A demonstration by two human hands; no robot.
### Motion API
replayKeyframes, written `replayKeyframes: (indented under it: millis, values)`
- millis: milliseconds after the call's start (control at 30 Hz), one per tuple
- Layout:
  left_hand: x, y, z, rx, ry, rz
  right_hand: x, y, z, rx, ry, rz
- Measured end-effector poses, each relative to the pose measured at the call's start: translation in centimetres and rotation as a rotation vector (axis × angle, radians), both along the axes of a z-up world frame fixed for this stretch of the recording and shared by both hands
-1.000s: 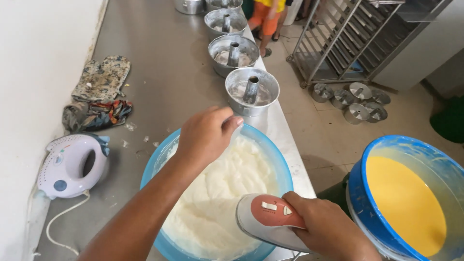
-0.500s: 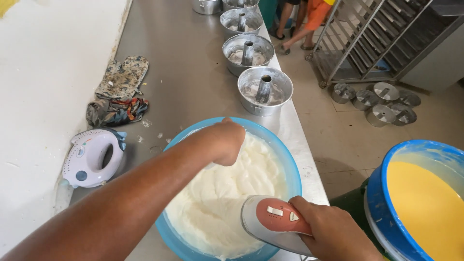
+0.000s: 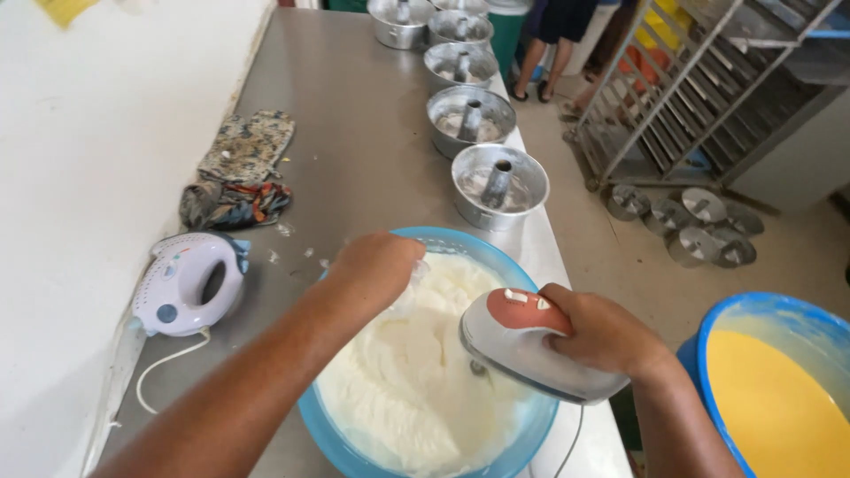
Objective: The person uses a hand mixer to blend a white batter in a blue bowl while holding a white cloth in the other hand. They occasionally scrape the sides of the bowl with the cloth to incorporate the mixture.
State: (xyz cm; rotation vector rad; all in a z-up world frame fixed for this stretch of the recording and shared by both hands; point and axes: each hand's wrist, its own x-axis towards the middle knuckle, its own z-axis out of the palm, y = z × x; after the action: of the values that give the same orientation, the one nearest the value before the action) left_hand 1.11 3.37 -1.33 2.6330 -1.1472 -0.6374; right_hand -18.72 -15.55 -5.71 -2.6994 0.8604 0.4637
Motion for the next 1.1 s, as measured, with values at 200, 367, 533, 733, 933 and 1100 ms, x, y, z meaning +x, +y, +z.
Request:
replayKeyframes:
  millis: [200,367,533,733,933,1100]
  values:
    - [3.4,0.4,-6.2,-0.265,0.086,0.007,-0.9,0.3,-2.1,-0.042,-0.013,0.044]
    - [2.8,1.8,-0.9,-0.171,0.316,0.044,-1.5,0.1,0.4,-0.029,0.069,0.018]
    - [3.4,2.4,-3.4,-0.287,0.698,0.049,-1.3,-0.3,0.3,-0.022,0.103,-0.019]
    - [2.4,3.4,-2.2,-0.138,0.591,0.098,-1.1,0.0,0.1,-0.045,0.163,0.013]
    - [1.8,2.5,-4.1,-0.179,0.297,-0.083,-0.6,-1.3,1.3,-0.118,0.156,0.036]
    - [1.8,2.2,-3.0,-0.230,0.272,-0.099,0.8,-0.6,1.8,-0.137,0.175,0.027]
